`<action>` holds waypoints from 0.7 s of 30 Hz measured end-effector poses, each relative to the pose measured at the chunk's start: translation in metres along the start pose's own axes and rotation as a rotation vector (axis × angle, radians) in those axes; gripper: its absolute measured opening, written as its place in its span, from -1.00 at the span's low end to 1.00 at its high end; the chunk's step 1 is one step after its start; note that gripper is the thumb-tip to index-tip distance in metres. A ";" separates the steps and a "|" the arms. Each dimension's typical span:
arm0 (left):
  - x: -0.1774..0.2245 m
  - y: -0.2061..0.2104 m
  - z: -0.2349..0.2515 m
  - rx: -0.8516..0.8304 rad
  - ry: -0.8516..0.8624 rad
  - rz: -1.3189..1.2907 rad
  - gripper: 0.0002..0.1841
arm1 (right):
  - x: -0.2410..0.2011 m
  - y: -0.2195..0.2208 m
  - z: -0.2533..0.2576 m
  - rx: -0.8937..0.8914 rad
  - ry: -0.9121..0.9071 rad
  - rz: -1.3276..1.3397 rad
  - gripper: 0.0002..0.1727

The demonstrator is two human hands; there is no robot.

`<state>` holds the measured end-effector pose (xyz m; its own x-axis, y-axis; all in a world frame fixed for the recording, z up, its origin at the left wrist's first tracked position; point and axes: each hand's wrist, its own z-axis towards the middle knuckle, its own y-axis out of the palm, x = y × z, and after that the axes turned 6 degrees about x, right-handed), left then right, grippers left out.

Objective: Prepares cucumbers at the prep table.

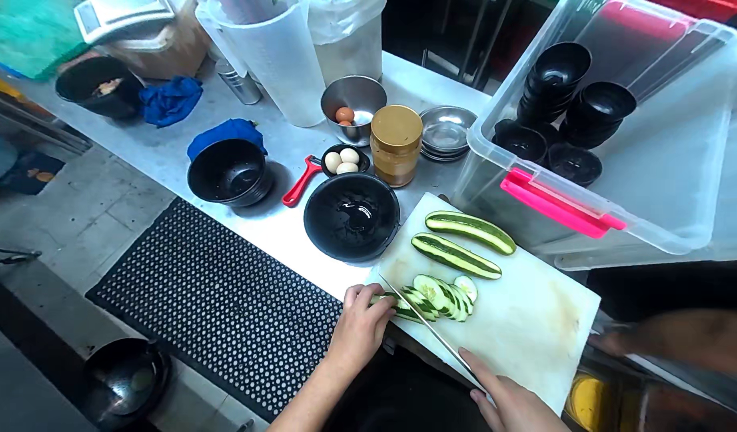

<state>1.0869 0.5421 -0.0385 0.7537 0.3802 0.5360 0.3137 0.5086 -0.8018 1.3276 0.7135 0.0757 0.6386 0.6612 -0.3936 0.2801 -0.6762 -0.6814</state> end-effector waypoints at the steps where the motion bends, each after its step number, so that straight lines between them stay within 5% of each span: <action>1: 0.000 0.000 -0.001 0.005 -0.005 -0.009 -0.81 | 0.000 0.000 0.000 -0.004 0.000 -0.002 -0.34; 21: 0.005 0.002 -0.003 0.018 -0.108 -0.038 -0.79 | -0.010 -0.007 -0.002 -0.055 0.038 -0.054 -0.33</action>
<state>1.0934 0.5433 -0.0383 0.6745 0.4411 0.5920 0.3295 0.5377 -0.7761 1.3208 0.7107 0.0852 0.6479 0.6850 -0.3333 0.3531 -0.6578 -0.6653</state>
